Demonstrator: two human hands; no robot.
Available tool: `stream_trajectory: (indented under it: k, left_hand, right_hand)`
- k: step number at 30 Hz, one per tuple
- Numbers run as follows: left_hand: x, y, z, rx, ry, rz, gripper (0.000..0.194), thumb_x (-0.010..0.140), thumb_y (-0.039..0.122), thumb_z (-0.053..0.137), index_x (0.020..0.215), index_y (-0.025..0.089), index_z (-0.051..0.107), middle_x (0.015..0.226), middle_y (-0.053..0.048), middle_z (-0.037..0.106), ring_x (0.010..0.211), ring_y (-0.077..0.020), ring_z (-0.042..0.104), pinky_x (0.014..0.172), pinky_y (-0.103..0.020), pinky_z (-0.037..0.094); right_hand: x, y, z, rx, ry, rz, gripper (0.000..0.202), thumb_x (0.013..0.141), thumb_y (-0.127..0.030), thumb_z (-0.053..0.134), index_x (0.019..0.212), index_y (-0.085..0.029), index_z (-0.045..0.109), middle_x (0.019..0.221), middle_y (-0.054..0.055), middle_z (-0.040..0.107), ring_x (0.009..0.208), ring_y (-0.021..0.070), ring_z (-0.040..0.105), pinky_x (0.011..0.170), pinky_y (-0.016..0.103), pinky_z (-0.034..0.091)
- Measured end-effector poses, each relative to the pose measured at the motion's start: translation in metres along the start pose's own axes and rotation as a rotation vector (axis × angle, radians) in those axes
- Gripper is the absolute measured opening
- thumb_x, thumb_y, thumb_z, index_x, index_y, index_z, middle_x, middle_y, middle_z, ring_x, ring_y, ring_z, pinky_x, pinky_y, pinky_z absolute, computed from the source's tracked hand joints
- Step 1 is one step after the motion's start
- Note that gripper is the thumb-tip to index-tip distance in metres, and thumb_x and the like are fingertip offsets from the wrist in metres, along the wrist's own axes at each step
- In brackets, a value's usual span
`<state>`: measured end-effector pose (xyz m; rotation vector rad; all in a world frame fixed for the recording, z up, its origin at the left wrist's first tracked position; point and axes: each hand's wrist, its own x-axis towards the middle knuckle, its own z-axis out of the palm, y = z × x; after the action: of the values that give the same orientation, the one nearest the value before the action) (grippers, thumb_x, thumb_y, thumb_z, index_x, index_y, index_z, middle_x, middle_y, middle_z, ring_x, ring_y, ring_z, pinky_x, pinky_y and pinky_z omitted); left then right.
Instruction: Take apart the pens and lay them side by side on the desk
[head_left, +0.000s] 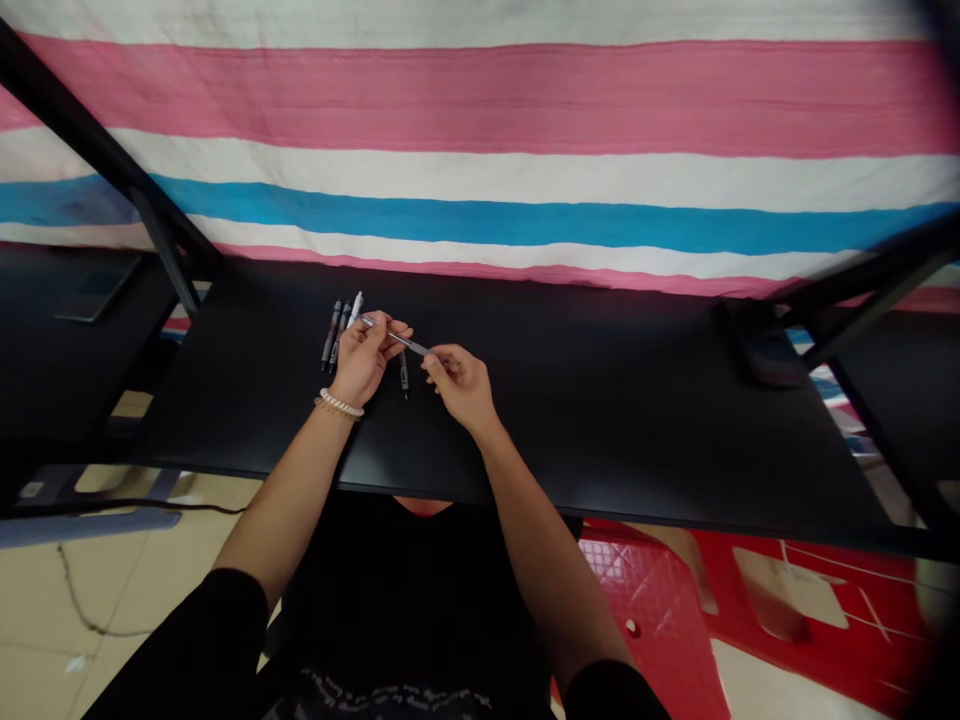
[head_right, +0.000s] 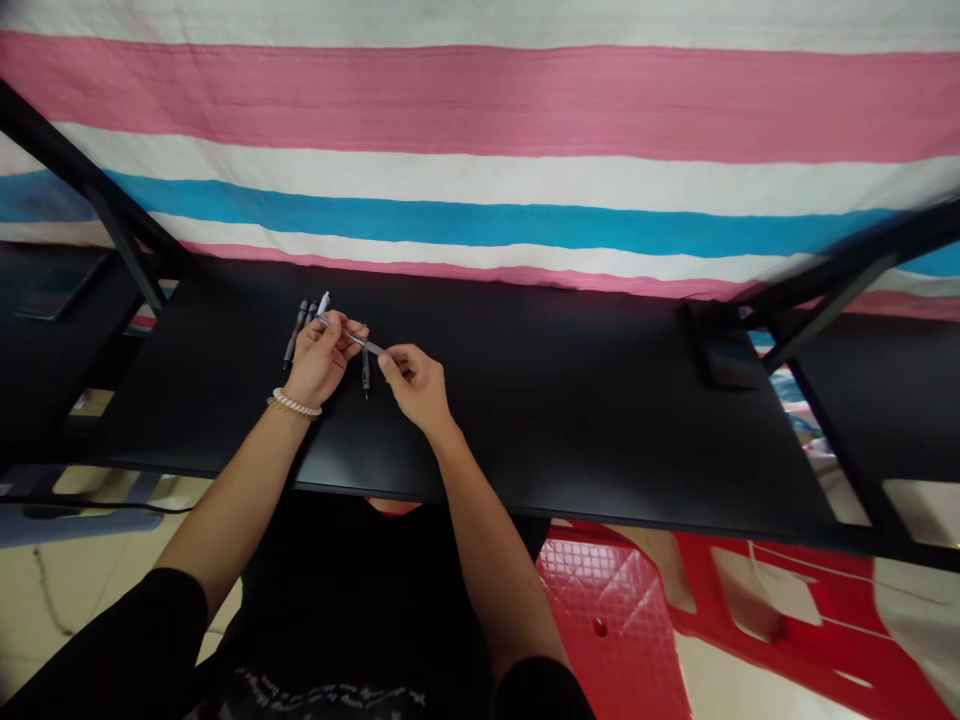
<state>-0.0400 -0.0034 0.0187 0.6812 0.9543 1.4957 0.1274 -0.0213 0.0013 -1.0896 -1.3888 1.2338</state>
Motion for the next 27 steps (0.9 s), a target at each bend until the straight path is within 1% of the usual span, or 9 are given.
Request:
stream_trajectory:
  k: [5,7,9,10,12,14,17,20,27]
  left_hand:
    - [0.000,0.000,0.001,-0.028,-0.021,-0.026,0.031,0.083,0.043,0.080,0.087,0.018,0.064,0.081,-0.001,0.073,0.076,-0.0131,0.073,0.070,-0.023,0.057]
    - [0.000,0.004,0.003,-0.076,-0.026,-0.050,0.026,0.087,0.041,0.077,0.088,0.019,0.064,0.078,0.001,0.070,0.074,-0.0120,0.071,0.071,-0.024,0.058]
    - [-0.001,0.010,0.004,-0.168,-0.021,-0.090,0.023,0.093,0.041,0.070,0.088,0.020,0.063,0.069,0.004,0.062,0.063,-0.0092,0.065,0.065,-0.023,0.056]
    - [-0.001,0.015,0.003,-0.226,-0.018,-0.120,0.026,0.095,0.043,0.066,0.086,0.020,0.061,0.064,0.005,0.056,0.057,-0.0080,0.060,0.058,-0.021,0.053]
    - [-0.003,0.024,0.001,-0.332,-0.021,-0.193,0.042,0.098,0.056,0.055,0.077,0.020,0.056,0.055,0.006,0.044,0.043,-0.0066,0.044,0.042,-0.019,0.040]
    - [-0.004,0.031,-0.003,-0.392,-0.018,-0.244,0.055,0.099,0.067,0.041,0.070,0.020,0.050,0.050,0.007,0.033,0.037,-0.0068,0.032,0.035,-0.020,0.028]
    - [-0.005,0.036,-0.008,-0.445,-0.017,-0.275,0.057,0.103,0.060,0.028,0.064,0.021,0.042,0.046,0.007,0.024,0.035,-0.0070,0.023,0.034,-0.021,0.021]
    - [-0.006,0.036,-0.011,-0.474,-0.033,-0.277,0.054,0.104,0.053,0.022,0.066,0.021,0.043,0.045,0.007,0.021,0.034,-0.0073,0.019,0.034,-0.022,0.017]
    - [-0.008,0.035,-0.015,-0.512,-0.026,-0.226,0.051,0.102,0.055,0.022,0.072,0.022,0.047,0.044,0.007,0.024,0.034,-0.0084,0.020,0.036,-0.023,0.020]
  right_hand:
    - [-0.001,-0.001,0.001,-0.014,-0.171,0.065,0.062,0.093,-0.075,0.048,0.068,-0.019,0.062,0.051,0.000,0.059,0.042,0.0099,0.053,0.047,0.023,0.042]
    - [0.000,-0.001,0.002,0.012,-0.158,0.079,0.064,0.090,-0.078,0.048,0.070,-0.019,0.063,0.054,0.000,0.061,0.046,0.0107,0.055,0.048,0.024,0.044]
    - [0.001,-0.001,0.003,0.033,-0.116,0.077,0.065,0.088,-0.081,0.047,0.077,-0.019,0.065,0.058,0.001,0.063,0.048,0.0110,0.056,0.048,0.023,0.044]
    - [0.002,0.000,0.003,0.042,-0.090,0.078,0.065,0.088,-0.082,0.046,0.080,-0.020,0.064,0.060,0.001,0.064,0.049,0.0109,0.056,0.048,0.023,0.043]
    - [0.003,0.001,0.002,0.059,-0.050,0.083,0.065,0.088,-0.083,0.044,0.084,-0.021,0.063,0.061,0.000,0.063,0.048,0.0105,0.054,0.046,0.023,0.041]
    - [0.004,0.002,0.001,0.070,-0.047,0.083,0.065,0.089,-0.082,0.042,0.084,-0.021,0.062,0.060,-0.001,0.062,0.047,0.0102,0.053,0.045,0.023,0.041]
    - [0.003,0.002,0.001,0.055,-0.081,0.070,0.064,0.091,-0.081,0.042,0.084,-0.021,0.062,0.059,-0.001,0.062,0.047,0.0101,0.053,0.046,0.023,0.041]
    - [0.003,0.003,0.001,0.032,-0.093,0.069,0.063,0.091,-0.081,0.042,0.084,-0.021,0.062,0.060,-0.001,0.062,0.048,0.0100,0.053,0.047,0.023,0.041]
    - [0.004,0.005,0.001,0.011,-0.093,0.064,0.062,0.092,-0.079,0.042,0.083,-0.021,0.062,0.060,-0.001,0.062,0.049,0.0098,0.054,0.049,0.023,0.042]
